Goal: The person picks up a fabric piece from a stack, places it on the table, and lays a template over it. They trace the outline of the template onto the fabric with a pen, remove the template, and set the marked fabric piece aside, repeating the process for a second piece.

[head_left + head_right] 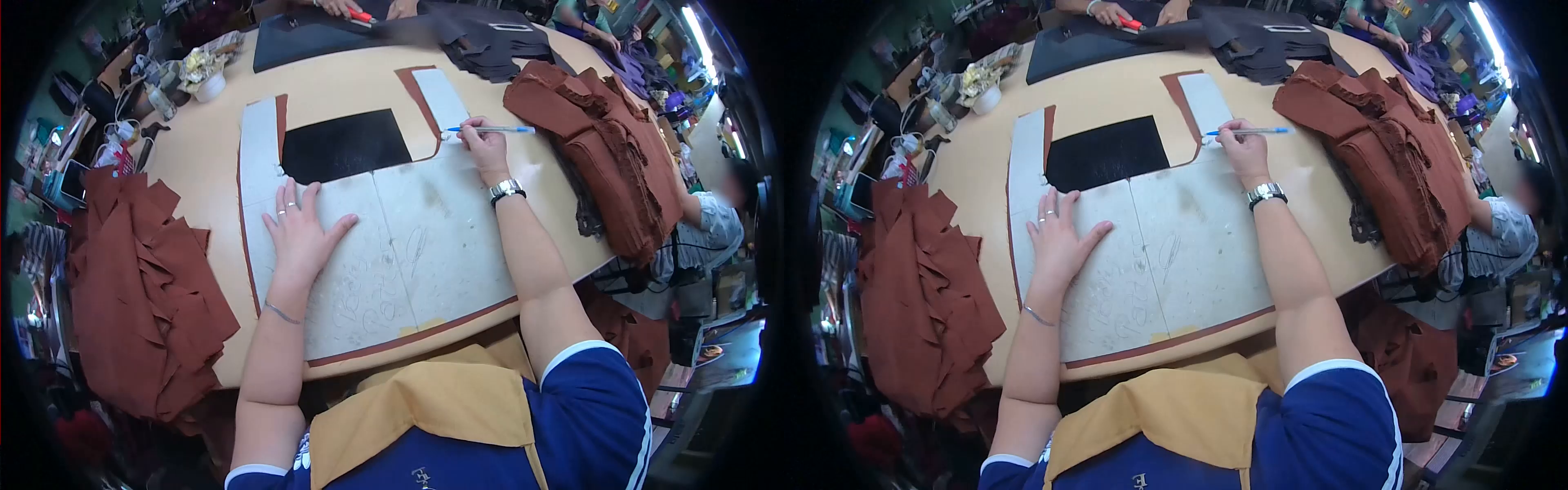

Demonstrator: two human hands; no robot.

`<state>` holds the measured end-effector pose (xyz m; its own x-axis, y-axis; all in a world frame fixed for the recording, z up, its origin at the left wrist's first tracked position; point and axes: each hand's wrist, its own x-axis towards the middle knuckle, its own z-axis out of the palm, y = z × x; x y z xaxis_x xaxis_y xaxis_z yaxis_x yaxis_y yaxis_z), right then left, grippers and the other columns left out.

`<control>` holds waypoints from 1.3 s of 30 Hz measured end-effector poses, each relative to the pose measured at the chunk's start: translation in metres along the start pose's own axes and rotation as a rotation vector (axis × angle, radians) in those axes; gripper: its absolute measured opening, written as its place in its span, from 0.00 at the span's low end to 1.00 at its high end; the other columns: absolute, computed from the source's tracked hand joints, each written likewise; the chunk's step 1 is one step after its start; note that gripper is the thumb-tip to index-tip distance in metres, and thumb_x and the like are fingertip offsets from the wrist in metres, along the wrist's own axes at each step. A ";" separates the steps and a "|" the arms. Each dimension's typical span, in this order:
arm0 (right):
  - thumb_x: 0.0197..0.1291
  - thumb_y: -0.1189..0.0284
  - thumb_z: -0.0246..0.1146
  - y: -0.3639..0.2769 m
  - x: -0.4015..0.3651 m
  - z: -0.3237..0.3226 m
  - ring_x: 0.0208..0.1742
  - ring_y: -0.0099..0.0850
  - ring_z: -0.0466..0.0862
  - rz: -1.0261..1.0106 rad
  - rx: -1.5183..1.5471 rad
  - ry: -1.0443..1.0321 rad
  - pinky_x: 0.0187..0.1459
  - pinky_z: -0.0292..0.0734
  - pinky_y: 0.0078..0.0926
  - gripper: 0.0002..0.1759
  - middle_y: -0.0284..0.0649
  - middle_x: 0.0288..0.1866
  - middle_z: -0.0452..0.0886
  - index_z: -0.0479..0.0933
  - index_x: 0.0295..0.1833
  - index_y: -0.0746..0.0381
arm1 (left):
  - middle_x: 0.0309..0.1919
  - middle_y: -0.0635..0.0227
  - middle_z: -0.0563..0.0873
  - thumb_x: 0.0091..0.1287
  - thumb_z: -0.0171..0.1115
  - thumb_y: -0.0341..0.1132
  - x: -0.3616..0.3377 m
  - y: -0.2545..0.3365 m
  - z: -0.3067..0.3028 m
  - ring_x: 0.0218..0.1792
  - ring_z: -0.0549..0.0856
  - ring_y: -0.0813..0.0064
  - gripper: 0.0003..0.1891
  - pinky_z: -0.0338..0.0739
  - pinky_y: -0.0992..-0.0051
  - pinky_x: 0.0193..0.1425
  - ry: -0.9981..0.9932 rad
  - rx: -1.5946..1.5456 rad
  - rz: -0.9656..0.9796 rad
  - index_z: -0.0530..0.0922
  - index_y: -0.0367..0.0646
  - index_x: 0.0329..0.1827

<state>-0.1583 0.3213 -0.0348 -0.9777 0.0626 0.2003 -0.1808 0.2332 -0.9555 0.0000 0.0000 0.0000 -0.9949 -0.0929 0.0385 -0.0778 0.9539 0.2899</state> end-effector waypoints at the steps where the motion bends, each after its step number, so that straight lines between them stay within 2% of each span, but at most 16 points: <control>1: 0.66 0.64 0.61 -0.012 -0.007 -0.001 0.32 0.17 0.78 0.054 0.141 0.045 0.37 0.74 0.16 0.14 0.34 0.33 0.85 0.77 0.51 0.62 | 0.75 0.46 0.57 0.60 0.62 0.65 0.000 -0.001 0.005 0.76 0.55 0.47 0.42 0.48 0.32 0.70 0.007 -0.012 0.009 0.64 0.50 0.72; 3: 0.69 0.67 0.58 -0.027 -0.023 0.001 0.32 0.19 0.78 0.080 0.234 0.118 0.36 0.74 0.20 0.11 0.36 0.32 0.84 0.77 0.48 0.63 | 0.75 0.45 0.57 0.60 0.62 0.64 0.000 -0.010 -0.013 0.76 0.55 0.47 0.41 0.49 0.32 0.70 0.037 0.018 0.041 0.65 0.50 0.72; 4: 0.70 0.67 0.57 -0.029 -0.034 -0.011 0.31 0.23 0.79 0.078 0.122 0.139 0.36 0.74 0.23 0.11 0.38 0.32 0.84 0.78 0.47 0.63 | 0.75 0.45 0.58 0.61 0.62 0.64 -0.003 -0.009 -0.013 0.76 0.56 0.48 0.41 0.50 0.33 0.70 0.026 0.002 0.052 0.65 0.49 0.72; 6: 0.69 0.66 0.58 -0.040 -0.070 -0.040 0.34 0.34 0.82 -0.209 -0.421 0.088 0.40 0.76 0.31 0.12 0.44 0.34 0.84 0.77 0.46 0.64 | 0.74 0.45 0.59 0.61 0.63 0.61 -0.011 -0.005 -0.020 0.76 0.56 0.48 0.41 0.52 0.39 0.72 -0.034 -0.071 0.085 0.65 0.47 0.72; 8: 0.68 0.66 0.60 -0.043 -0.100 -0.062 0.40 0.41 0.82 -0.208 -0.620 0.031 0.46 0.77 0.34 0.12 0.49 0.38 0.83 0.77 0.49 0.64 | 0.74 0.46 0.58 0.59 0.67 0.59 -0.012 -0.027 -0.028 0.76 0.56 0.47 0.43 0.52 0.43 0.74 -0.123 -0.303 0.120 0.64 0.47 0.73; 9: 0.67 0.66 0.61 -0.049 -0.114 -0.067 0.41 0.40 0.82 -0.139 -0.600 0.012 0.46 0.77 0.34 0.13 0.48 0.38 0.83 0.77 0.49 0.64 | 0.75 0.46 0.58 0.57 0.68 0.59 -0.018 -0.033 -0.029 0.75 0.56 0.47 0.45 0.53 0.45 0.74 -0.177 -0.417 0.132 0.63 0.46 0.74; 12: 0.62 0.67 0.66 -0.057 -0.139 -0.077 0.43 0.36 0.82 0.011 -0.444 -0.015 0.46 0.76 0.33 0.17 0.43 0.38 0.83 0.77 0.52 0.65 | 0.76 0.48 0.57 0.52 0.73 0.57 -0.056 -0.034 -0.038 0.75 0.58 0.47 0.51 0.53 0.49 0.75 0.048 -0.002 -0.005 0.58 0.45 0.76; 14: 0.60 0.66 0.69 -0.037 -0.140 -0.083 0.42 0.32 0.82 0.020 -0.239 -0.002 0.45 0.76 0.30 0.20 0.39 0.39 0.83 0.77 0.53 0.65 | 0.76 0.48 0.56 0.50 0.74 0.58 -0.062 -0.044 -0.017 0.75 0.58 0.48 0.55 0.52 0.49 0.76 0.076 0.056 -0.048 0.54 0.45 0.77; 17: 0.62 0.67 0.68 -0.049 -0.126 -0.092 0.40 0.20 0.79 0.391 0.112 -0.001 0.45 0.75 0.19 0.21 0.32 0.49 0.79 0.75 0.56 0.65 | 0.76 0.47 0.54 0.47 0.72 0.65 -0.063 -0.043 -0.017 0.77 0.55 0.51 0.60 0.48 0.44 0.76 0.097 -0.010 -0.113 0.51 0.44 0.78; 20: 0.62 0.68 0.68 -0.072 -0.116 -0.105 0.39 0.18 0.78 0.470 0.245 -0.112 0.43 0.74 0.14 0.21 0.31 0.46 0.79 0.74 0.57 0.65 | 0.77 0.48 0.53 0.46 0.70 0.69 -0.061 -0.040 -0.021 0.78 0.53 0.54 0.63 0.44 0.38 0.75 0.075 -0.015 -0.170 0.48 0.45 0.79; 23: 0.60 0.68 0.69 -0.085 -0.128 -0.102 0.32 0.22 0.73 0.255 0.001 -0.264 0.38 0.72 0.21 0.20 0.27 0.36 0.77 0.77 0.54 0.65 | 0.78 0.52 0.53 0.50 0.66 0.71 -0.063 -0.038 -0.024 0.78 0.53 0.56 0.61 0.42 0.35 0.74 0.045 0.029 -0.217 0.46 0.46 0.80; 28: 0.62 0.66 0.67 -0.097 -0.140 -0.144 0.40 0.24 0.76 -0.188 -0.464 0.016 0.47 0.73 0.23 0.18 0.35 0.38 0.79 0.77 0.51 0.66 | 0.79 0.57 0.51 0.64 0.47 0.71 -0.056 -0.053 -0.009 0.79 0.49 0.61 0.50 0.41 0.32 0.73 0.080 -0.056 -0.238 0.44 0.48 0.80; 32: 0.65 0.67 0.63 -0.159 -0.157 -0.194 0.46 0.26 0.77 -0.195 -0.440 0.251 0.51 0.72 0.26 0.15 0.37 0.43 0.80 0.77 0.51 0.65 | 0.79 0.58 0.52 0.63 0.48 0.72 -0.051 -0.058 -0.004 0.79 0.50 0.60 0.50 0.41 0.31 0.72 0.047 0.035 -0.240 0.49 0.48 0.80; 35: 0.65 0.68 0.64 -0.136 -0.142 -0.265 0.51 0.24 0.78 -0.176 0.018 0.439 0.56 0.72 0.25 0.18 0.35 0.51 0.80 0.75 0.57 0.64 | 0.78 0.54 0.52 0.61 0.49 0.74 -0.055 -0.055 -0.006 0.79 0.50 0.57 0.52 0.42 0.32 0.72 0.103 0.107 -0.329 0.51 0.46 0.79; 37: 0.66 0.68 0.64 -0.126 -0.130 -0.311 0.53 0.26 0.79 -0.235 0.104 0.509 0.55 0.74 0.26 0.22 0.37 0.56 0.80 0.73 0.62 0.65 | 0.78 0.50 0.52 0.59 0.50 0.75 -0.053 -0.058 0.000 0.79 0.50 0.55 0.53 0.43 0.32 0.72 0.163 0.160 -0.502 0.52 0.45 0.79; 39: 0.66 0.67 0.64 -0.110 -0.119 -0.350 0.54 0.28 0.79 -0.201 0.187 0.578 0.55 0.75 0.26 0.24 0.41 0.58 0.79 0.72 0.63 0.67 | 0.77 0.47 0.53 0.57 0.55 0.74 -0.053 -0.059 -0.004 0.78 0.50 0.54 0.54 0.44 0.32 0.72 0.162 0.091 -0.504 0.55 0.43 0.77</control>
<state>0.0155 0.6281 0.1227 -0.7169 0.5605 0.4146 -0.4215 0.1253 -0.8981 0.0575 -0.0522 -0.0155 -0.8106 -0.5820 0.0651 -0.5560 0.7997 0.2266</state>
